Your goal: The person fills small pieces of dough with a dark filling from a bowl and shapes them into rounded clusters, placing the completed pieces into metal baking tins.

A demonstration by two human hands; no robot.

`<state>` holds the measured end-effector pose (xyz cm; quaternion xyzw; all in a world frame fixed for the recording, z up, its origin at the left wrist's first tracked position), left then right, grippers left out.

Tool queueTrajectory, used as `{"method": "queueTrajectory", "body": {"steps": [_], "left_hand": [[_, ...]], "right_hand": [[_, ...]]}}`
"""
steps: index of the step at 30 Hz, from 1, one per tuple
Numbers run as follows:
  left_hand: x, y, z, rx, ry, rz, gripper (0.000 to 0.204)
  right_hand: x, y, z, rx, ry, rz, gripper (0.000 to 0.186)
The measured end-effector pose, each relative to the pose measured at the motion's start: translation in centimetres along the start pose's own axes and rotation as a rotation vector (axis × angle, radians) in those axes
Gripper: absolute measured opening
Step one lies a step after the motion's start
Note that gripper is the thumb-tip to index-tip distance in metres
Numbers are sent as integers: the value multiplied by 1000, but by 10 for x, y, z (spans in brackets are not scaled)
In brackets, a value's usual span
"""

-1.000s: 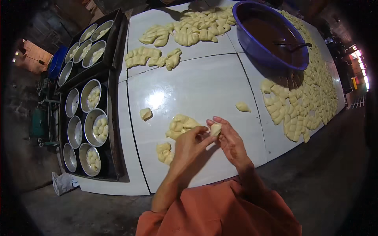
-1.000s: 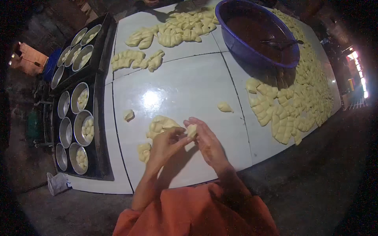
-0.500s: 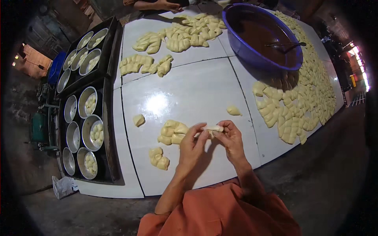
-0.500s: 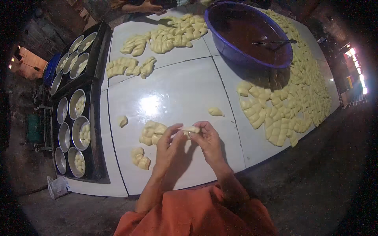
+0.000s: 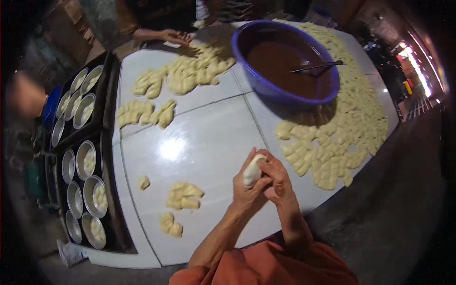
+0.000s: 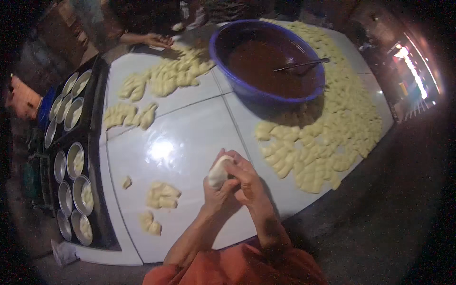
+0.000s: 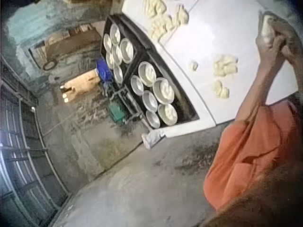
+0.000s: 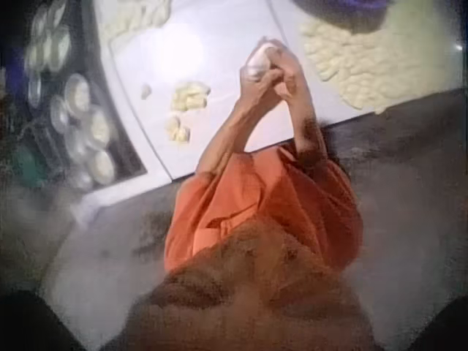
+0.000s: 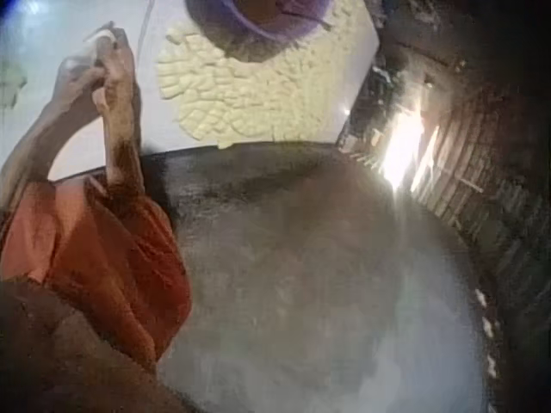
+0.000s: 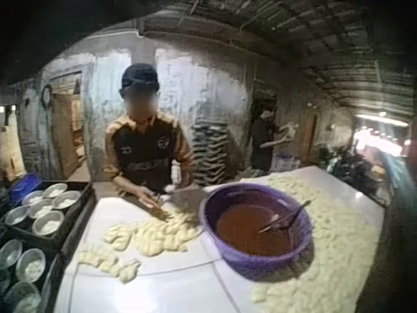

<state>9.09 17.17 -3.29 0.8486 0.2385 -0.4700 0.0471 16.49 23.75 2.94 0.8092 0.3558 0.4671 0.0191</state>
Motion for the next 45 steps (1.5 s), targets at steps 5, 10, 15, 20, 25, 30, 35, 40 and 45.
{"method": "queueTrajectory", "body": {"steps": [5, 10, 15, 20, 25, 30, 35, 40, 45], "left_hand": [[-11, 4, 8, -83, -3, 283, 81], [-17, 23, 44, -136, -240, 375, 46], [-67, 22, 34, -243, -364, 447, 37], [-70, 39, 40, -275, -303, 588, 36], [-45, 34, 40, -140, -603, 393, 35], [-75, 12, 24, -105, -429, 474, 37], [-69, -11, 20, -55, -263, 468, 37], [-59, -41, 0, -204, 151, 409, 44], [-63, -9, 27, -296, 506, 422, 41]], "right_hand": [[96, -66, 19, -108, 464, 444, 19], [199, -152, 47, -93, 1106, 503, 27], [195, -221, 63, 178, 2037, 254, 33], [195, -217, 42, 239, 1910, 47, 35], [173, -244, 76, 261, 2007, 188, 32], [182, -219, 40, 299, 925, 110, 18], [164, -158, -11, 315, 652, 91, 16], [72, -109, -11, 196, 370, 82, 19], [3, -62, -11, 334, 288, -76, 26]]}}
Point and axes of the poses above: each hand's wrist, its own y-axis away from the middle knuckle, its own z-axis out of the back of the hand, x = y × z, the point moved 1 cm from there along -y, towards the middle knuckle, and after that the axes turned 7 degrees about y, right-handed, at the moved point
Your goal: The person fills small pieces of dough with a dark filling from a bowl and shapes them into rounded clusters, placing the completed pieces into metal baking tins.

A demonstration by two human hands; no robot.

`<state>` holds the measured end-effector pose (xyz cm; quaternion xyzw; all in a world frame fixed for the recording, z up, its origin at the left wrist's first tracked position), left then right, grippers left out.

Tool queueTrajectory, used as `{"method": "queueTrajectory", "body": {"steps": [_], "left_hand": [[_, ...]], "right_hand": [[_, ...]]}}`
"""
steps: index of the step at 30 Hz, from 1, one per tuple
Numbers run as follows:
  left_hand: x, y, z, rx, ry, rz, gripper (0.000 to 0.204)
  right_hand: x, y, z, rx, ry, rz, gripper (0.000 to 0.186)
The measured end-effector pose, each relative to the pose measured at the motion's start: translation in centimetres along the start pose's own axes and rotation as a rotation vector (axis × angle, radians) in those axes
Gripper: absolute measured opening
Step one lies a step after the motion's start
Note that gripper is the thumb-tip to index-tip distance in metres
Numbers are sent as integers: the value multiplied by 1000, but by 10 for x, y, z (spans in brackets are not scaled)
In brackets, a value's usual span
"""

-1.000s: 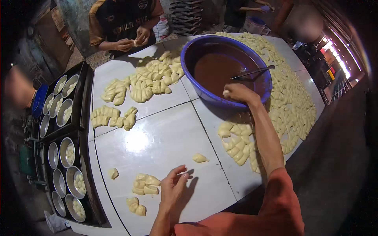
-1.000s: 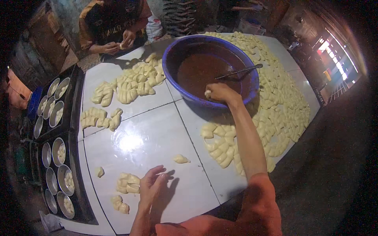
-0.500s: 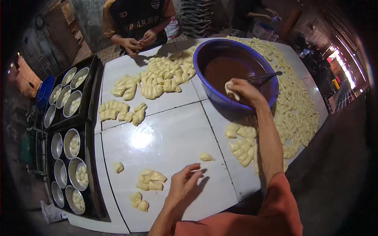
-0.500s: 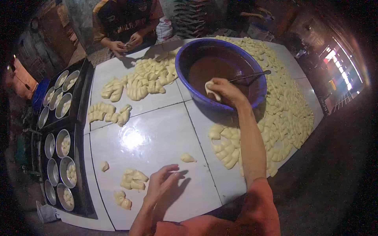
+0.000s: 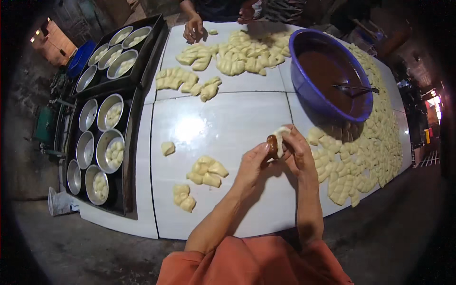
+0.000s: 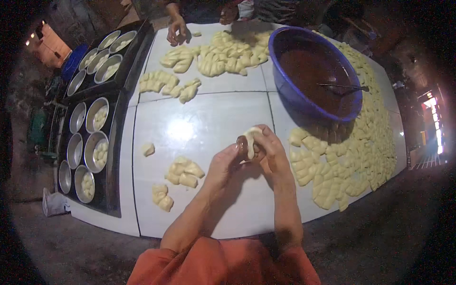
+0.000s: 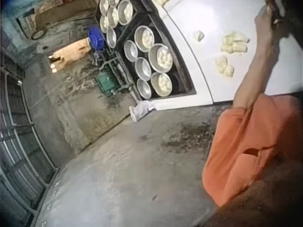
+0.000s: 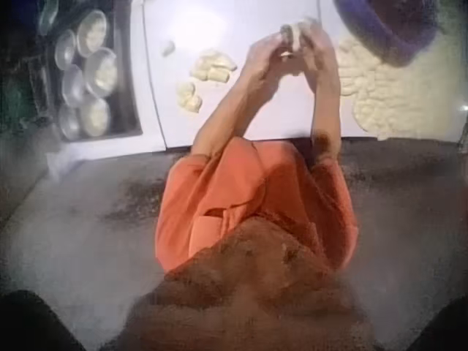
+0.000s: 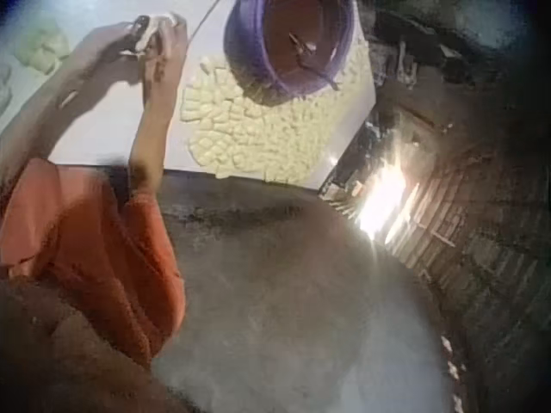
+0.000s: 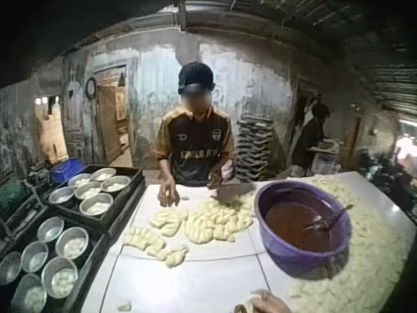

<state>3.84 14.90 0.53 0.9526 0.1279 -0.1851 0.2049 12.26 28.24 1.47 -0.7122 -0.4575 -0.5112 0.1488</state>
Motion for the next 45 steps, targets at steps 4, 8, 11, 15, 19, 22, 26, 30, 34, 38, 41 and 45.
{"method": "queueTrajectory", "body": {"steps": [4, 8, 11, 15, 19, 22, 26, 30, 34, 38, 41, 45], "left_hand": [[-10, 14, 34, -287, 33, -112, 24], [-15, 28, 46, -297, -165, -194, 28], [-8, 35, 52, -252, -139, -241, 34], [-11, 42, 55, -280, -262, -344, 31], [-39, 41, 55, -229, -463, -283, 31], [-59, 43, 56, -181, -439, 2, 38], [-71, 46, 58, -141, -554, -11, 40], [-63, 66, 40, -57, -603, -142, 33], [-60, 68, 52, -3, -516, -146, 25], [-46, 70, 58, -14, -591, -97, 25], [-42, 78, 51, 25, -637, -143, 25], [-33, 79, 55, -76, -766, -97, 31]], "right_hand": [[-22, 31, -27, -62, 312, 40, 47], [-56, 43, -48, -191, 896, 436, 71], [-69, 50, -63, -256, 1091, 589, 44], [-80, 48, -69, -310, 1022, 599, 25], [-78, 44, -68, -302, 829, 386, 15], [-63, 56, -78, -164, 381, -64, 29], [-64, 69, -81, 14, 542, 232, 32], [-63, 59, -64, 87, 701, 520, 26], [-69, 59, -83, -207, 891, 794, 21], [-90, 51, -76, -276, 926, 968, 19], [-89, 55, -69, -309, 974, 929, 14], [-90, 61, -63, -304, 1010, 541, 19]]}}
Point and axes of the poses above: each hand's wrist, its own y-axis away from the middle knuckle, its own z-axis out of the back of the hand, x = y × z, the point moved 1 cm from there along -y, towards the middle knuckle, and after that the axes turned 7 degrees about y, right-handed, at the moved point
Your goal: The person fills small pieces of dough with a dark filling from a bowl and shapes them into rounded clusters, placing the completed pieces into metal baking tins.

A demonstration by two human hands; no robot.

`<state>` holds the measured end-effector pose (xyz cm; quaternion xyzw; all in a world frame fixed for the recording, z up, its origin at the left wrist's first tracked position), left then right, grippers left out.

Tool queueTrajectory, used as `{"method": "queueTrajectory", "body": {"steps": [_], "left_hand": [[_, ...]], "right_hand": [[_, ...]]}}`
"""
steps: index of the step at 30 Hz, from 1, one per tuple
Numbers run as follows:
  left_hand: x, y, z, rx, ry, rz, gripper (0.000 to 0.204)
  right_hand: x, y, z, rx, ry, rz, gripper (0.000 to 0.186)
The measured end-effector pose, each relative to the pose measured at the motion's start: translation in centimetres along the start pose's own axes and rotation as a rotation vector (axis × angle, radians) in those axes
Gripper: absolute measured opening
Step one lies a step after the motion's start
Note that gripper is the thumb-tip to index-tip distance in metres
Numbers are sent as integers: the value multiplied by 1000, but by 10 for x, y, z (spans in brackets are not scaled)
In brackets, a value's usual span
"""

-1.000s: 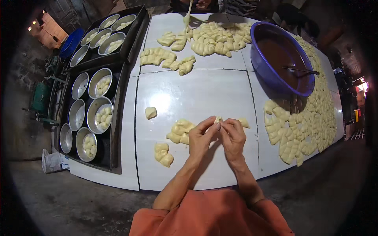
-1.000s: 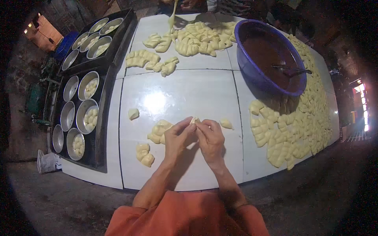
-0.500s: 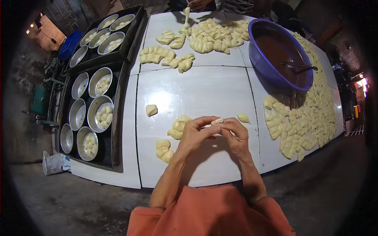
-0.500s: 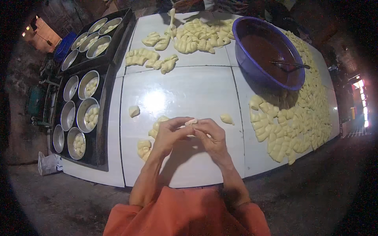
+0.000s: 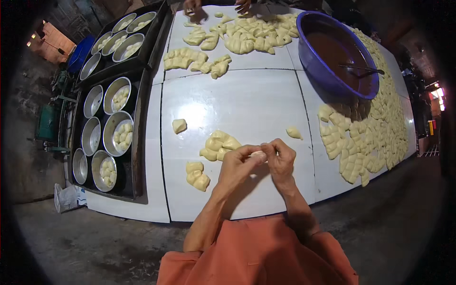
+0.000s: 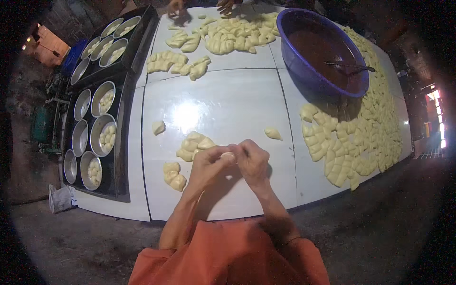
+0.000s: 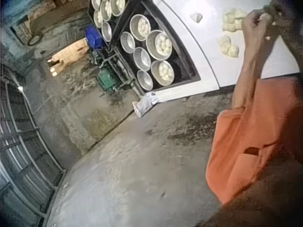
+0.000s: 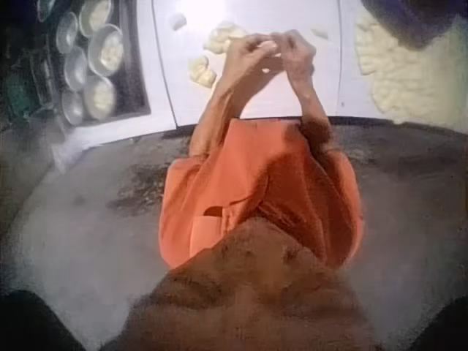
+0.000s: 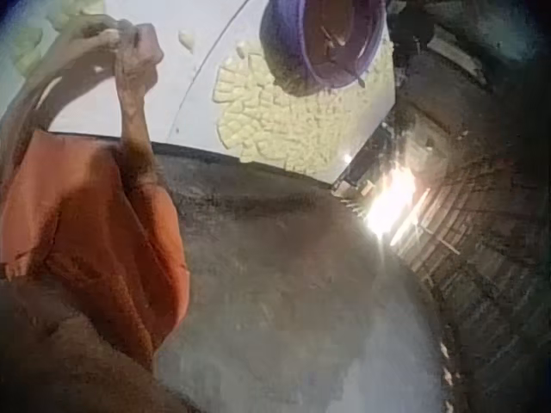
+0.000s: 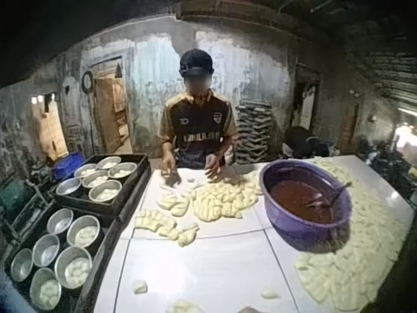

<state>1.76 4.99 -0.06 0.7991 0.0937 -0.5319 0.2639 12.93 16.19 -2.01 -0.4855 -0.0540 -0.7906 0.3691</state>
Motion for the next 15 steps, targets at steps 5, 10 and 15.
{"method": "queueTrajectory", "body": {"steps": [5, 10, 15], "left_hand": [[21, 7, 5, -52, 125, 122, 34], [7, 35, 2, -112, -643, -40, 42], [2, 32, 47, -404, -970, -382, 35]], "right_hand": [[32, 16, 20, 170, -2, 107, 24], [2, 45, 27, 410, 24, -92, 23], [11, 22, 9, 289, 212, -117, 25]]}}
Point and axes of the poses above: each hand's wrist, its own y-axis away from the middle knuckle, its own z-axis out of the back of the hand, x = y × z, the point moved 1 cm from there along -y, towards the middle knuckle, and after that the axes turned 7 degrees about y, right-handed, at the moved point
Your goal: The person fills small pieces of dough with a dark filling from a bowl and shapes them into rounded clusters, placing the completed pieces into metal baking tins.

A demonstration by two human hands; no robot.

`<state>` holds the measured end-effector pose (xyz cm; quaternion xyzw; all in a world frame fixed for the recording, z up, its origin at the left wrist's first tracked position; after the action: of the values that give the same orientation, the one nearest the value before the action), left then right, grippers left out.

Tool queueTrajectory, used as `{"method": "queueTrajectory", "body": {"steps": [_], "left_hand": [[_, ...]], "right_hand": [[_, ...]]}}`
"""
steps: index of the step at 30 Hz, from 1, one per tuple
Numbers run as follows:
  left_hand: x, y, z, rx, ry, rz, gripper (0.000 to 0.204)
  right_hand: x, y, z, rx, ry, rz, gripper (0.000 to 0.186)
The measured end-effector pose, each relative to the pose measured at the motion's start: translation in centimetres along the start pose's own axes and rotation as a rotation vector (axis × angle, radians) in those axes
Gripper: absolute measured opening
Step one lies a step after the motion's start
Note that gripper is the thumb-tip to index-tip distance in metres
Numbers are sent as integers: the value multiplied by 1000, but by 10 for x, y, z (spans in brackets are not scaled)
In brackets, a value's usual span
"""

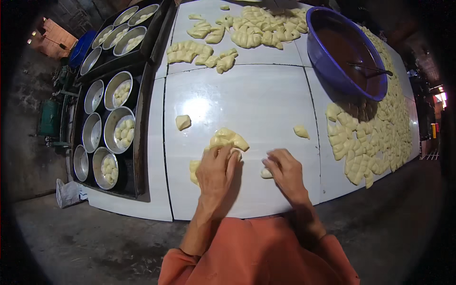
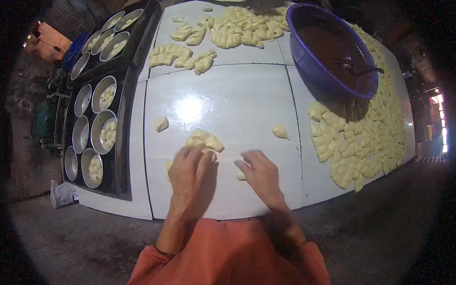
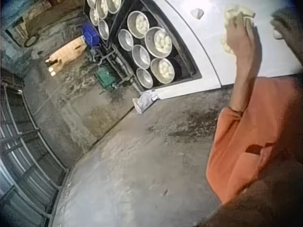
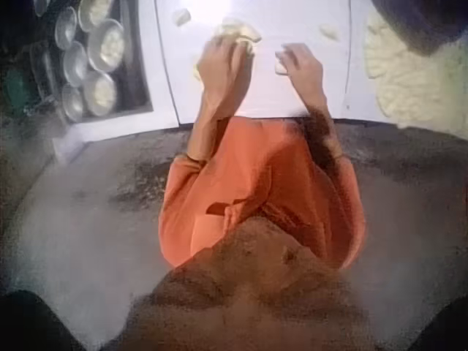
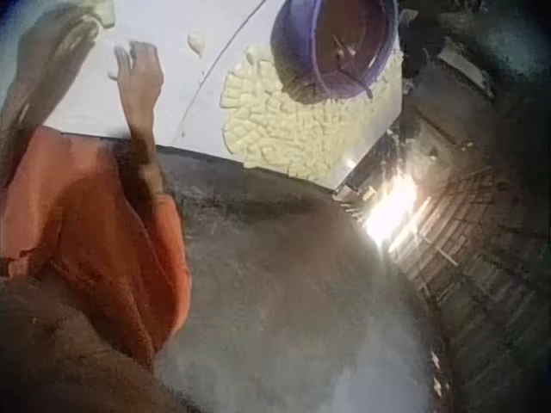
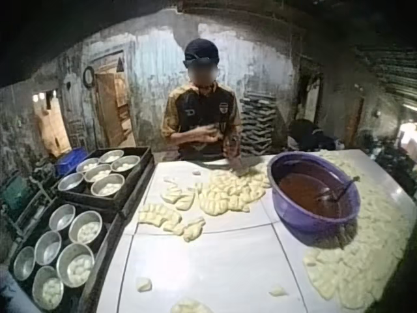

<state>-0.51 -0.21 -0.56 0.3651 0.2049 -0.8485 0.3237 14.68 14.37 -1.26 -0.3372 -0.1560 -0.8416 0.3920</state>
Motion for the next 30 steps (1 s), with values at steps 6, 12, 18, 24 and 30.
{"method": "queueTrajectory", "body": {"steps": [6, 12, 18, 24, 30], "left_hand": [[35, -23, -8, 230, -323, -155, 61], [49, -23, -17, 257, -378, -54, 63], [24, -22, -22, 105, -314, -89, 58], [-57, -35, -43, 316, 608, 11, 30], [-74, -48, -70, 314, 909, 348, 32]], "right_hand": [[32, -63, -44, 23, 175, 436, 33], [8, -68, -17, 312, -331, -142, 17], [-34, -26, 45, -11, -982, -420, 43], [-26, -10, 26, 161, -1123, -332, 37], [-41, -17, 32, -44, -1089, -167, 24]]}}
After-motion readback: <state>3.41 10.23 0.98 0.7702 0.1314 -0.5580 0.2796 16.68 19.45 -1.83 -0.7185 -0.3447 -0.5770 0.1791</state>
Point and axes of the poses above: each hand's wrist, its own y-axis away from the middle knuckle, its own z-axis out of the back of the hand, x = y × z, the point moved 1 cm from there along -y, towards the middle knuckle, and after that the axes turned 7 degrees about y, right-handed, at the moved point
